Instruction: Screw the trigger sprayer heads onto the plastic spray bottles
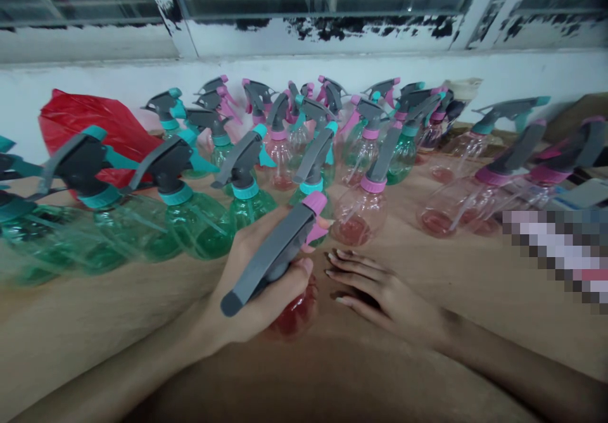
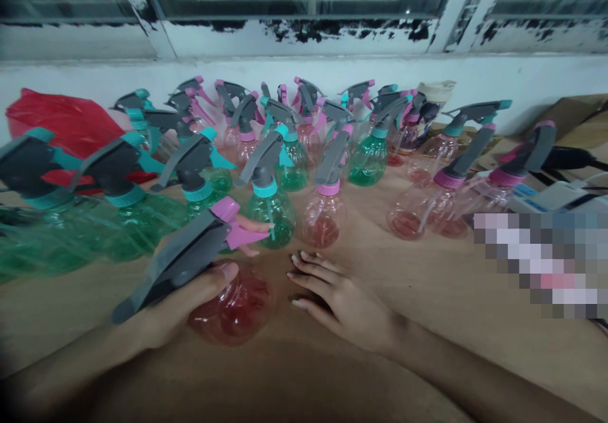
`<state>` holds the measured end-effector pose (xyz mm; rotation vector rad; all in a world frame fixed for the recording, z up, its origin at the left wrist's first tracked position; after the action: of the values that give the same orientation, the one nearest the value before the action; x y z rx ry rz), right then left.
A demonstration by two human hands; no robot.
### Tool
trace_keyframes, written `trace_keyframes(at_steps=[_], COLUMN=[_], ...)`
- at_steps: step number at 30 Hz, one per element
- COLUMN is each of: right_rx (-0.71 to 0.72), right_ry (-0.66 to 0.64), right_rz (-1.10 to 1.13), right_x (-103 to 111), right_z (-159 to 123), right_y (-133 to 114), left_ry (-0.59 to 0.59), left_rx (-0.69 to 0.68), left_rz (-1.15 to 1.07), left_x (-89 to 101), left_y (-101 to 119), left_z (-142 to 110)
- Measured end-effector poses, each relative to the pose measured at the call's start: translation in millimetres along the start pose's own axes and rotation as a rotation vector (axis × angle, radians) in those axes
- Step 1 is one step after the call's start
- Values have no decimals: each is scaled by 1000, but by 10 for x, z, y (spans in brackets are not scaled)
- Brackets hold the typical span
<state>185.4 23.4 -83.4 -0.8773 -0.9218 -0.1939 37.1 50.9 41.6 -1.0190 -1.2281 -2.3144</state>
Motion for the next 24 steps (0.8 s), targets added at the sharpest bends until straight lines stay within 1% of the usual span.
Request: trace_keyframes(at_steps=[3,8,13,17,20,24], right_rx=[-14,5,-16,-106,-143,-188], right_ry=[-12,-11,-31,-52,-66,11], right_rz=[-5,-6,-2,32,56,58], right_x=[-3,-13,13,145,261,427], right_z=[-2,-6,21,34,5,-89], right_y=[7,8,-27,-149,-302,-455], left_ry=[-13,-8,-19,-12,10,31], left_rx=[-28,-37,-64,-65,-62,-45], left_rz=[-55,-49,-78,-87,-78,-76], left_x=[-31,-34,-26,-64,-125,-253], left_y=[15,-13,19,52,84,160], left_z=[-1,-8,-24,-32,-24,9])
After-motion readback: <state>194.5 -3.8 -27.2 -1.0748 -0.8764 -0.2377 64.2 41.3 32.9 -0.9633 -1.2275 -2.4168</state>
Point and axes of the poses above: each hand's wrist, its own z-axis towards the middle knuckle, its own x-axis out of the back of the hand, y = z × x, the point moved 7 cm from there along z, towards the middle knuckle, and after that the axes turned 10 degrees about z, right-handed, at the moved point
